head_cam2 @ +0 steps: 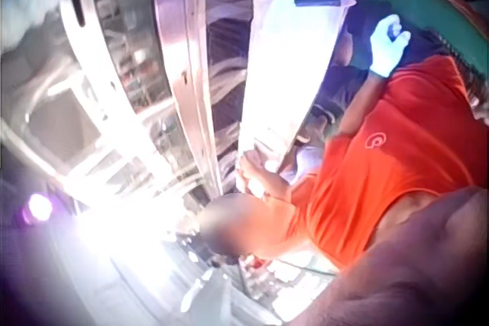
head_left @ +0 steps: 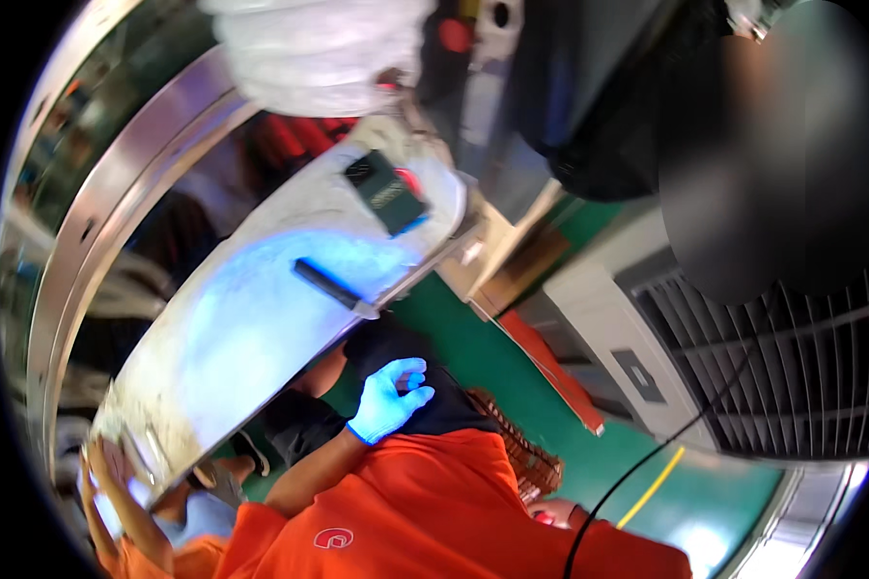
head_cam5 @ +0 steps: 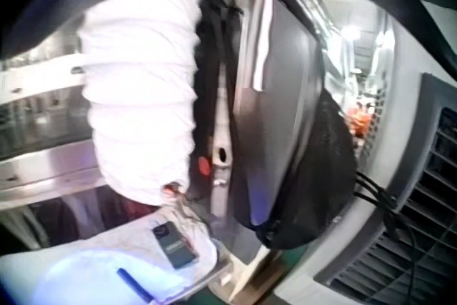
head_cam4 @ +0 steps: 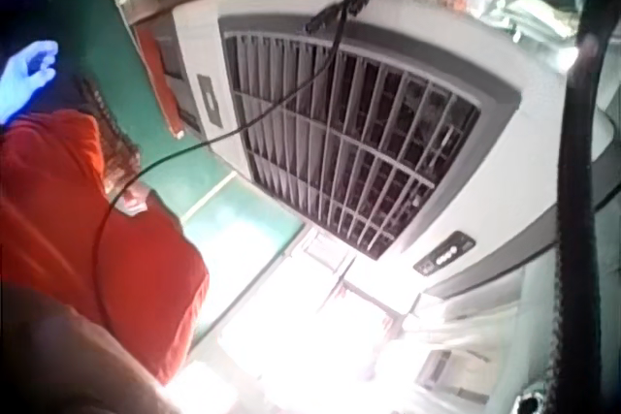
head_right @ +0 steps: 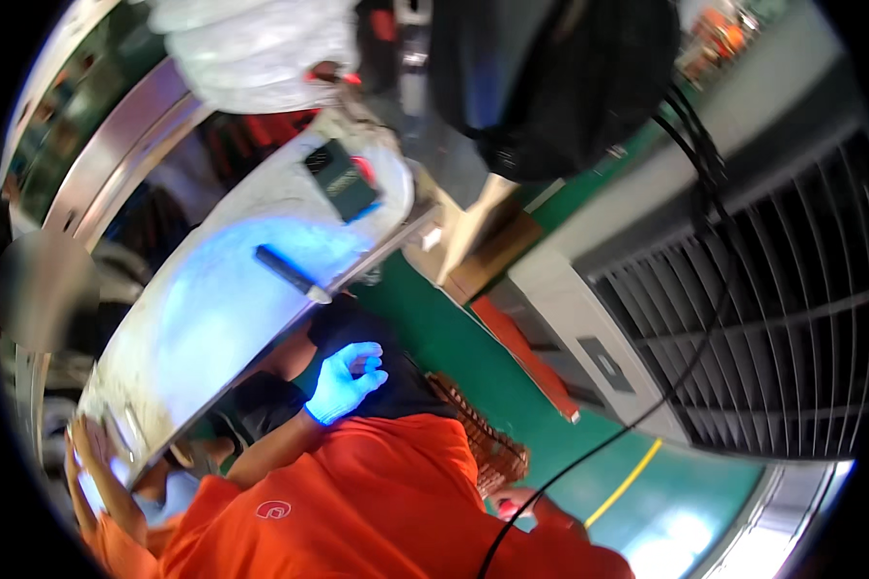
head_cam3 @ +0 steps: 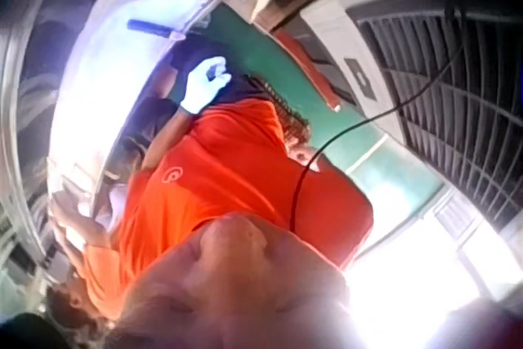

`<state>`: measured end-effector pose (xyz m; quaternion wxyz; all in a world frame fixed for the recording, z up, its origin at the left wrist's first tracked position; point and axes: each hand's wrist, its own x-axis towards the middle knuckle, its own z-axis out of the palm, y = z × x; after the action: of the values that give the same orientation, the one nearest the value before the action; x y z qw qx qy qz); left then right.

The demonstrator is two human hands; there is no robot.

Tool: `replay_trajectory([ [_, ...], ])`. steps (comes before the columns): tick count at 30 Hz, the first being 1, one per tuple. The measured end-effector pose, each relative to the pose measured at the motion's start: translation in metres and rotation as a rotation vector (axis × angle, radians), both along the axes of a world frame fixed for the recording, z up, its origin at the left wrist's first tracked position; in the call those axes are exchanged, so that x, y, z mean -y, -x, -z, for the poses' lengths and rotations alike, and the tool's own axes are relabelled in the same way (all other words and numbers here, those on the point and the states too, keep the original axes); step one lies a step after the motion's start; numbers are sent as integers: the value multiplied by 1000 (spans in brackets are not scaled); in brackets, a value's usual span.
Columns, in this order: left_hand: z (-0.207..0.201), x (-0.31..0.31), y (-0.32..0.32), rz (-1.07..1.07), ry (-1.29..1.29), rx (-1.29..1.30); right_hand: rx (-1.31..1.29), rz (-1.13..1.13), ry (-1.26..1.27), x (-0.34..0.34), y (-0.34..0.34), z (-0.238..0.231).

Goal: The person uses a black tool to scrape and clean a white sneaker on a light table. They then pick up a white sneaker and attach a white strap to the heel area, securing it in place.

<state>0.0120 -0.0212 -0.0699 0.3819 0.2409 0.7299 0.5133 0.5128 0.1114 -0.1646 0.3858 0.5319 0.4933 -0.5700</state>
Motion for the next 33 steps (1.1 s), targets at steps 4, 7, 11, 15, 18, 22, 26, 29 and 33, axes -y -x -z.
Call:
replay_trajectory([
  [4,1,33,-2,-141,86,-94,-4,-159,-108,-10,51,37],
  [7,2,62,-2,-259,178,-136,-57,-283,-272,-33,109,70],
  [11,19,94,-2,-466,265,-10,-141,-366,-476,-52,188,99],
  [15,32,120,-5,-583,249,-16,-200,-368,-603,-56,254,111],
  [18,14,118,-13,-644,240,-4,-215,-343,-655,-56,285,113],
  [22,12,118,-19,-646,221,32,-222,-308,-696,-53,304,116],
  [26,20,112,-23,-622,196,54,-222,-280,-728,-55,306,116],
  [29,17,106,-26,-585,227,19,-226,-254,-747,-52,309,118],
  [33,25,113,-25,-556,239,26,-231,-220,-774,-48,306,119],
])
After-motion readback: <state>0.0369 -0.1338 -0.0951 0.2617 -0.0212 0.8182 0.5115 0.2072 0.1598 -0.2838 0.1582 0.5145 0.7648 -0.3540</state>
